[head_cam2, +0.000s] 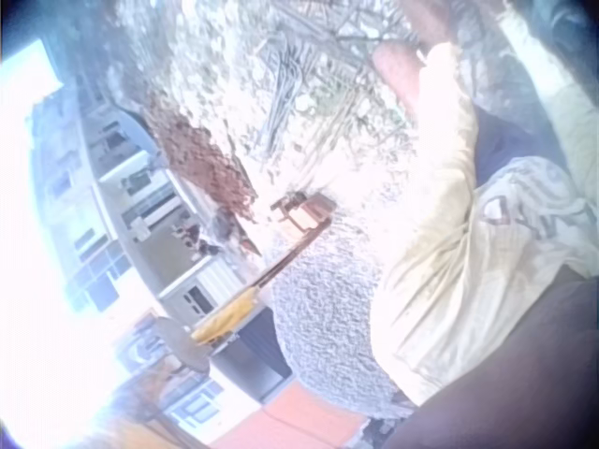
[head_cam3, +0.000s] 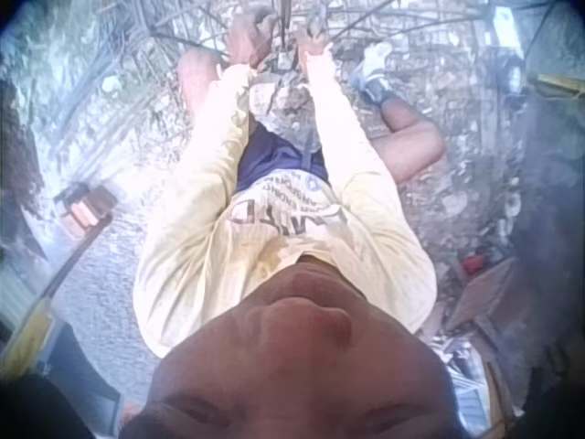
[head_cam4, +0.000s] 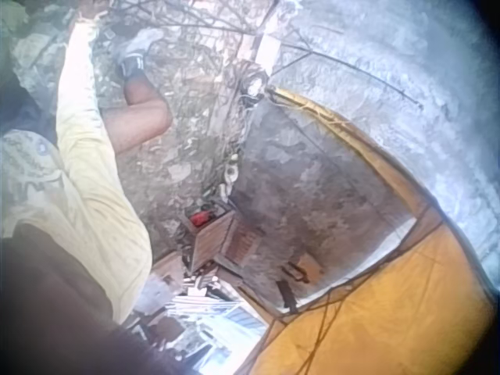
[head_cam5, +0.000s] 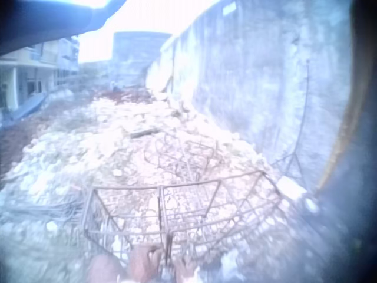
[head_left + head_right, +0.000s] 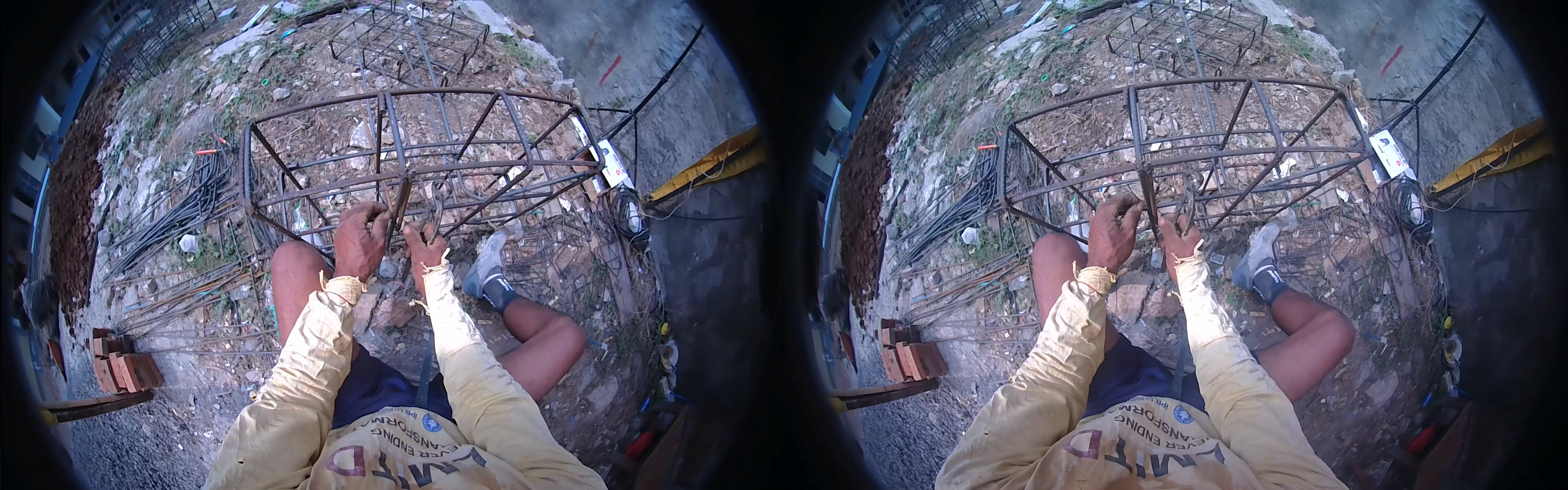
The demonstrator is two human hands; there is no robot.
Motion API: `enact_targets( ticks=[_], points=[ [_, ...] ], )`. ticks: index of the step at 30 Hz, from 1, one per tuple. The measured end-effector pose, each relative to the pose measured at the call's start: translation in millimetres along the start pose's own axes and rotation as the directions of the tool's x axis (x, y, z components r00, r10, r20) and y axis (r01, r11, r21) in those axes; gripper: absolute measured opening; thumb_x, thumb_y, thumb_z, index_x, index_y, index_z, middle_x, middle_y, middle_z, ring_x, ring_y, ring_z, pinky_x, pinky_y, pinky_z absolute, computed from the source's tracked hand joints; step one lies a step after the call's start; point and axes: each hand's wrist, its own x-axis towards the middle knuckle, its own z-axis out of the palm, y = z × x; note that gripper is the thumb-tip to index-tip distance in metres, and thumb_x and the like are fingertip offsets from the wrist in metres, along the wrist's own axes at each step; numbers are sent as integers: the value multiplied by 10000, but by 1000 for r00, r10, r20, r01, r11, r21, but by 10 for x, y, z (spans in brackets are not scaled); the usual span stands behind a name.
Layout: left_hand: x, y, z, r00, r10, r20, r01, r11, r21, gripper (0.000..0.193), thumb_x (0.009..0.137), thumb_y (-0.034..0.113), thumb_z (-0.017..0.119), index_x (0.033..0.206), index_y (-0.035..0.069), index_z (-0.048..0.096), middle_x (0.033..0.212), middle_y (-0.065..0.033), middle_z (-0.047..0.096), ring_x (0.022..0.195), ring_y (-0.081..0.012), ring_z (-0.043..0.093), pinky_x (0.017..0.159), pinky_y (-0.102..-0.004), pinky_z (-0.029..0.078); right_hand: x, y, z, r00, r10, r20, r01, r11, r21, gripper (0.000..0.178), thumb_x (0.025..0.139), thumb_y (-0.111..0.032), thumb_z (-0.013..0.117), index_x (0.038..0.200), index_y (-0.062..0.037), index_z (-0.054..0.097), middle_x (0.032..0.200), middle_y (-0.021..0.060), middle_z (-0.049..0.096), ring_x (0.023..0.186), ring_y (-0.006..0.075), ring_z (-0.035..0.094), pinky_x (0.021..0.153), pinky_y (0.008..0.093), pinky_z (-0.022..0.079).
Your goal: The person sits on the ground and uses a wire tying tool to bind intersecting rebar rods together, forming a rectangular rebar cage. The person repeatedly twists wire ties to secure the joints of the cage.
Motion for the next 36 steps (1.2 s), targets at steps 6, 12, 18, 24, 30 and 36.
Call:
enact_targets(
  ticks=[6, 12, 18, 24, 30, 36],
  points=[
    [-349, 107, 128, 999, 34, -33, -33, 999, 23, 157, 865, 115, 654, 992, 28, 681, 963, -148, 686, 890, -316, 659, 810, -376, 504, 41, 125, 45, 998, -52, -44, 53, 999, 10, 126, 845, -87, 692, 917, 11, 655, 792, 52, 647, 693, 117, 584, 631, 260, 476],
    [-441, 49, 143, 993, 112, 25, -110, 993, -42, 212, 895, 27, 570, 1099, 6, 624, 1043, -165, 675, 965, -269, 677, 826, -340, 519, -101, 115, 95, 966, -257, -30, 258, 965, 40, 349, 811, -54, 721, 1127, 0, 582, 894, 47, 641, 789, 113, 596, 708, 259, 489],
    [-395, 27, 43, 983, -56, 177, 81, 987, -136, 272, 883, 45, 597, 1150, 0, 578, 1067, -159, 667, 975, -291, 662, 850, -376, 513, -114, 66, 53, 991, -124, -51, 117, 986, -122, 295, 843, -183, 734, 1078, -29, 645, 857, 42, 655, 820, 127, 608, 751, 301, 488],
    [323, -117, -199, 857, 199, 476, -321, 928, 189, 321, 860, 220, 666, 1124, 45, 613, 1054, -154, 663, 1041, -353, 602, 895, -427, 474, -123, -177, 176, 974, 183, -132, -147, 958, 246, 337, 869, -225, 711, 1032, 17, 543, 678, 36, 548, 528, 109, 493, 454, 260, 389],
    [655, -141, -155, 623, 102, 775, -289, 951, 107, 327, 885, 280, 656, 1114, 47, 630, 1041, -185, 648, 956, -363, 623, 849, -434, 473, -89, -294, 172, 942, 271, -196, -192, 918, 347, 243, 878, -197, 697, 952, -8, 563, 676, 31, 536, 509, 109, 485, 435, 260, 372],
    [581, -249, -118, 635, 312, 707, -427, 904, -15, 269, 898, 243, 619, 1085, 51, 609, 996, -219, 628, 932, -417, 603, 813, -483, 476, -450, -237, 176, 967, 204, -151, -144, 931, 336, 158, 878, -151, 686, 923, -8, 637, 695, 39, 572, 505, 114, 489, 459, 270, 382]
  ],
)
